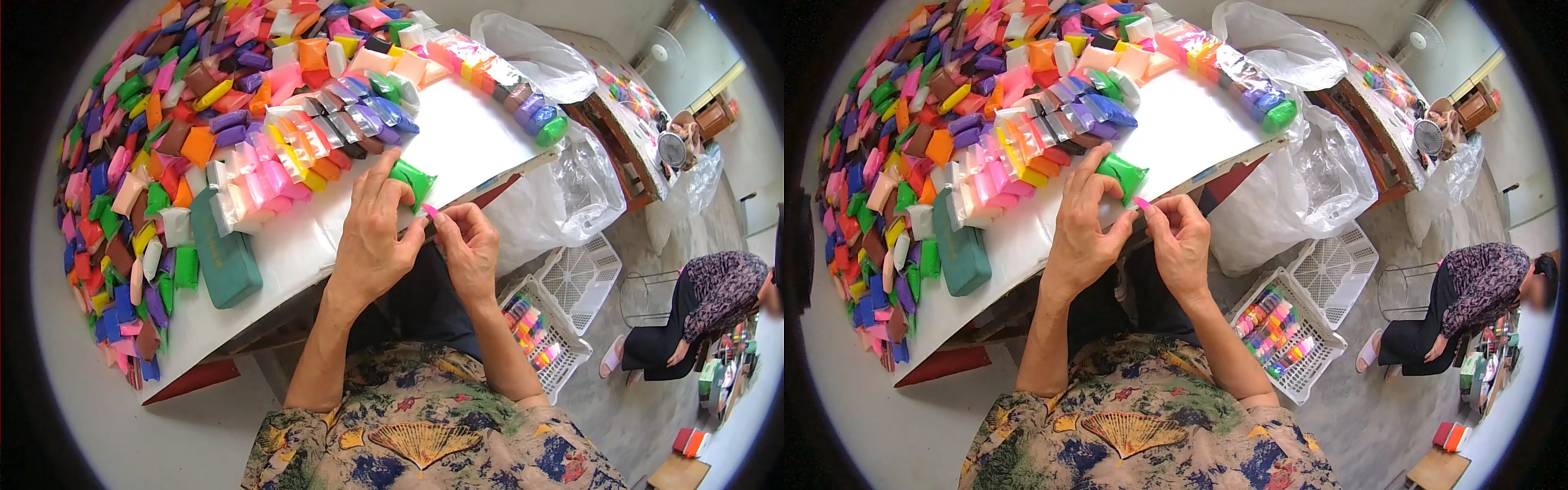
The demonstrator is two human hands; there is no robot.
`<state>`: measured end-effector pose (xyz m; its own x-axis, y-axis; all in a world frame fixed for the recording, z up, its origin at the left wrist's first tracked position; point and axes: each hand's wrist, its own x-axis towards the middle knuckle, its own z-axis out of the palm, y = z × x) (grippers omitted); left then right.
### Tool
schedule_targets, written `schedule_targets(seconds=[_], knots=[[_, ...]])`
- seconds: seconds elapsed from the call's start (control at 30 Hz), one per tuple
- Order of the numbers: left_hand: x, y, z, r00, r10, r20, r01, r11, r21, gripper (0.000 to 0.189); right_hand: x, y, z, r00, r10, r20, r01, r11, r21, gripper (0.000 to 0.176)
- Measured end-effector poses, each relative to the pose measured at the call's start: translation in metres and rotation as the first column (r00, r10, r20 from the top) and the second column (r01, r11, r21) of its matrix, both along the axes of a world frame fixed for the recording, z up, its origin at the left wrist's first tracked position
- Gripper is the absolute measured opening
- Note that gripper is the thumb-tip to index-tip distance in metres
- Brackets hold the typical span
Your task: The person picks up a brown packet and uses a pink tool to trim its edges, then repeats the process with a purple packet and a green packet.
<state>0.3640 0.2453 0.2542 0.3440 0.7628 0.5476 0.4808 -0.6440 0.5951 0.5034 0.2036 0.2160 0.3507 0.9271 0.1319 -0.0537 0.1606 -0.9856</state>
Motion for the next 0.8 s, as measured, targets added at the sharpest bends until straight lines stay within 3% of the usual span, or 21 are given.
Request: schedule_targets(seconds=[0.17, 0.37, 0.47, 0.67, 0.8], knots=[[0.000, 0.000, -0.001, 1.000, 0.009, 0.001, -0.009, 1.000, 0.001, 0.026, 0.001, 0.000, -0.006, 0.986, 0.045, -0.163, -0.050, 0.998, -0.026, 0.015], [0.000, 0.000, 0.000, 1.000, 0.008, 0.001, -0.008, 1.000, -0.005, 0.027, 0.002, 0.000, -0.003, 0.974, 0.081, -0.213, -0.084, 0.996, -0.007, 0.013], [0.001, -0.001, 0.001, 1.000, 0.008, 0.001, -0.008, 1.000, -0.011, 0.027, 0.010, -0.001, -0.004, 0.910, 0.118, -0.397, -0.143, 0.989, -0.035, 0.012], [0.000, -0.001, 0.000, 1.000, 0.006, 0.000, -0.006, 1.000, 0.001, 0.027, 0.005, -0.002, -0.006, 0.984, -0.014, -0.177, 0.019, 0.999, 0.026, 0.013], [0.000, -0.002, 0.001, 1.000, 0.007, -0.002, -0.007, 1.000, -0.004, 0.027, 0.008, -0.005, 0.007, 0.959, 0.058, -0.276, -0.049, 0.998, 0.038, 0.015]])
